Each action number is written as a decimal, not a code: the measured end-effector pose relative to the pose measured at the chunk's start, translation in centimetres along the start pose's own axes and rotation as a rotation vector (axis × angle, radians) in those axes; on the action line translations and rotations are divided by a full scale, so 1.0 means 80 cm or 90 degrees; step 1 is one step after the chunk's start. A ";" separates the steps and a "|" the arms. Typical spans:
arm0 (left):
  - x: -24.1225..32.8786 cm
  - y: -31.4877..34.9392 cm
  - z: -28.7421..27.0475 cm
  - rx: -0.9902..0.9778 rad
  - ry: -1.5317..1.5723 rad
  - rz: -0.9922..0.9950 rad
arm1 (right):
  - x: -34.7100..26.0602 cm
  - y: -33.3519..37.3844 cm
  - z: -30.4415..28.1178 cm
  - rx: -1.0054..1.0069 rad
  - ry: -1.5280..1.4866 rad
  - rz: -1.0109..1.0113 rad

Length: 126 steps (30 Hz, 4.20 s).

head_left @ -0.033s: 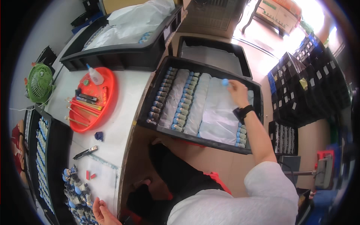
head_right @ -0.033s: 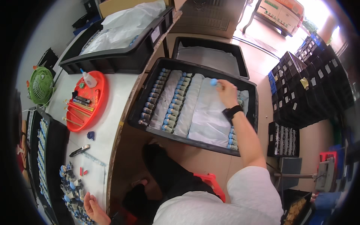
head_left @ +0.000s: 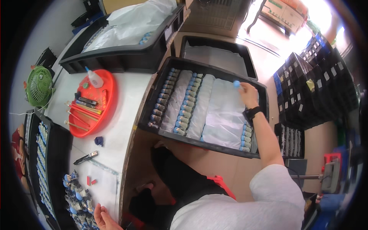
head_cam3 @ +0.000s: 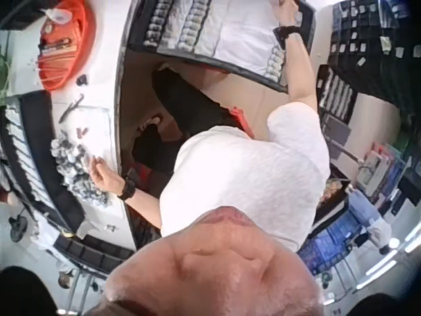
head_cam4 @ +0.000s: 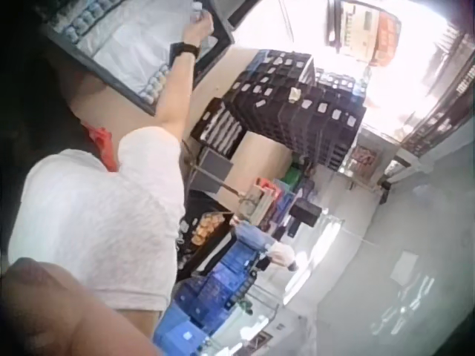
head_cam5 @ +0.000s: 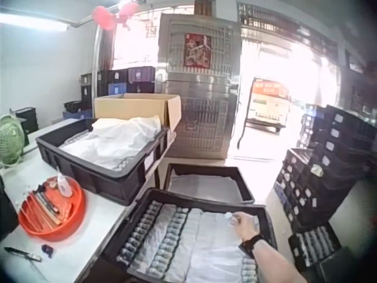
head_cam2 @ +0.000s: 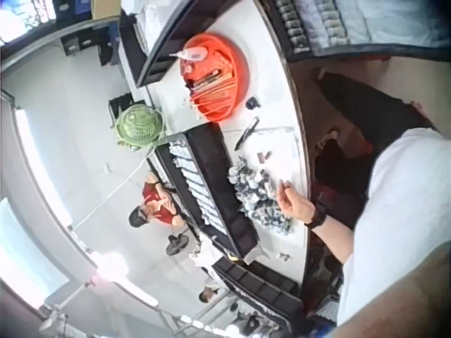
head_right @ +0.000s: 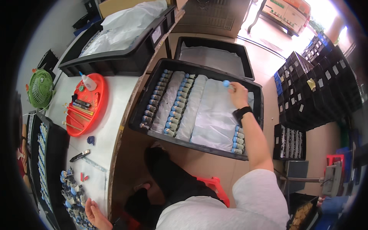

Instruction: Assembling and finishing small plastic figures at a manufacturing workstation.

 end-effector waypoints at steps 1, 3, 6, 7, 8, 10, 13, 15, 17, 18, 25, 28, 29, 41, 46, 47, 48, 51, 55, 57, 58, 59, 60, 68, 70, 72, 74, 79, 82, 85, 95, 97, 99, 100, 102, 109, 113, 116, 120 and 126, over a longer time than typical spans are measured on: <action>0.003 0.000 0.003 0.006 -0.016 -0.005 | 0.039 -0.008 -0.013 -0.018 0.071 0.058; 0.009 -0.001 0.009 0.012 -0.053 -0.010 | 0.105 -0.015 -0.034 -0.007 0.212 0.129; 0.007 -0.003 0.010 0.029 -0.104 -0.010 | 0.152 -0.018 -0.034 -0.069 0.346 0.234; 0.006 -0.004 0.010 0.035 -0.114 -0.008 | 0.162 -0.019 -0.031 -0.073 0.344 0.238; 0.005 -0.003 0.012 0.034 -0.119 -0.007 | 0.172 -0.019 -0.028 -0.083 0.344 0.250; 0.009 -0.002 0.016 0.045 -0.091 -0.007 | 0.185 -0.020 -0.017 -0.099 0.339 0.259; 0.012 -0.002 0.019 0.047 -0.128 -0.028 | 0.197 -0.024 -0.001 -0.111 0.285 0.262; 0.016 -0.002 0.024 0.054 -0.142 -0.031 | 0.202 -0.021 0.003 -0.101 0.272 0.272; 0.016 0.000 0.021 0.062 -0.152 -0.034 | 0.209 -0.018 0.002 -0.113 0.268 0.266; 0.014 -0.001 0.020 0.055 -0.143 -0.034 | 0.208 -0.018 0.003 -0.095 0.274 0.275; -0.027 -0.003 -0.018 0.037 -0.033 -0.050 | 0.227 -0.012 0.010 -0.174 0.240 0.273; -0.026 -0.005 -0.015 0.032 -0.027 -0.053 | 0.233 -0.010 0.008 -0.229 0.218 0.258; -0.026 -0.007 -0.013 0.023 -0.022 -0.046 | 0.234 -0.011 0.005 -0.248 0.212 0.248; -0.023 -0.007 -0.022 0.014 -0.037 -0.027 | 0.089 0.052 -0.036 -0.374 0.042 0.045; -0.028 -0.011 -0.020 -0.003 -0.038 -0.027 | 0.057 0.151 -0.069 -0.639 0.050 0.146; -0.028 -0.012 -0.022 -0.004 -0.032 -0.030 | 0.058 0.164 -0.072 -0.624 0.052 0.150; -0.033 -0.013 -0.023 -0.009 -0.029 -0.033 | 0.048 0.170 -0.079 -0.630 0.088 0.185; -0.039 -0.014 -0.026 -0.020 -0.025 -0.032 | 0.058 0.190 -0.079 -0.604 0.110 0.143; -0.016 -0.006 -0.002 0.014 -0.035 0.004 | 0.056 0.193 -0.078 -0.641 0.188 0.151; -0.005 -0.003 0.007 0.038 -0.053 0.028 | 0.049 0.196 -0.080 -0.589 0.215 0.069; -0.005 -0.003 0.008 0.038 -0.048 0.029 | 0.045 0.194 -0.081 -0.537 0.241 -0.010; -0.004 -0.003 0.009 0.039 -0.042 0.029 | 0.047 0.193 -0.079 -0.535 0.244 -0.013; -0.003 -0.003 0.009 0.040 -0.038 0.028 | 0.051 0.193 -0.076 -0.543 0.218 0.019; -0.008 -0.003 0.006 0.034 -0.018 0.041 | 0.077 0.158 -0.064 -0.538 0.136 0.185; -0.006 -0.003 0.006 0.040 -0.021 0.038 | 0.075 0.145 -0.059 -0.488 0.030 0.317; -0.007 -0.003 0.005 0.047 -0.024 0.036 | 0.076 0.136 -0.052 -0.494 0.044 0.313; -0.010 -0.003 0.001 0.035 -0.020 0.030 | 0.077 0.129 -0.047 -0.501 0.058 0.308; -0.011 -0.003 0.000 0.027 -0.008 0.040 | 0.087 0.114 -0.045 -0.435 0.325 0.070; -0.012 -0.004 -0.002 0.029 -0.006 0.037 | 0.108 0.101 -0.036 -0.412 0.299 0.044; -0.012 -0.004 -0.001 0.021 -0.003 0.034 | 0.122 0.079 -0.030 -0.468 0.269 0.069; -0.042 -0.006 -0.038 0.032 -0.010 -0.027 | 0.183 0.019 0.032 -0.384 0.227 0.213; -0.015 0.001 -0.022 0.105 -0.139 -0.084 | 0.213 0.018 0.041 -0.416 0.304 0.189; -0.009 0.006 -0.016 0.118 -0.129 -0.063 | 0.221 0.024 0.031 -0.380 0.299 0.161; -0.001 0.004 -0.001 0.117 -0.168 -0.033 | 0.263 0.014 0.012 -0.287 0.338 0.068; -0.010 -0.005 0.010 0.044 -0.075 -0.003 | 0.206 -0.005 -0.019 -0.162 0.270 -0.022; 0.081 0.019 0.000 -0.177 -0.167 0.001 | -0.094 0.057 0.083 -0.416 -0.224 -0.007; 0.091 -0.002 -0.034 -0.045 -0.626 0.164 | -0.274 0.139 0.108 -0.620 -0.451 -0.137; 0.083 -0.034 -0.051 0.039 -0.905 0.078 | -0.399 0.212 0.114 -0.755 -0.528 -0.258; 0.045 -0.066 -0.046 -0.030 -1.016 -0.036 | -0.498 0.292 0.129 -0.888 -0.599 -0.356; 0.054 -0.047 -0.040 0.046 -0.985 0.098 | -0.556 0.342 0.147 -0.844 -0.687 -0.432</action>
Point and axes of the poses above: each hand's wrist, its own y-axis away from the middle knuckle, its own z-axis out of the palm, x = y × z, the point moved 2 cm from there along -y, towards the middle knuckle, and after that the axes turned 9 degrees about -y, right-handed, at the moved point
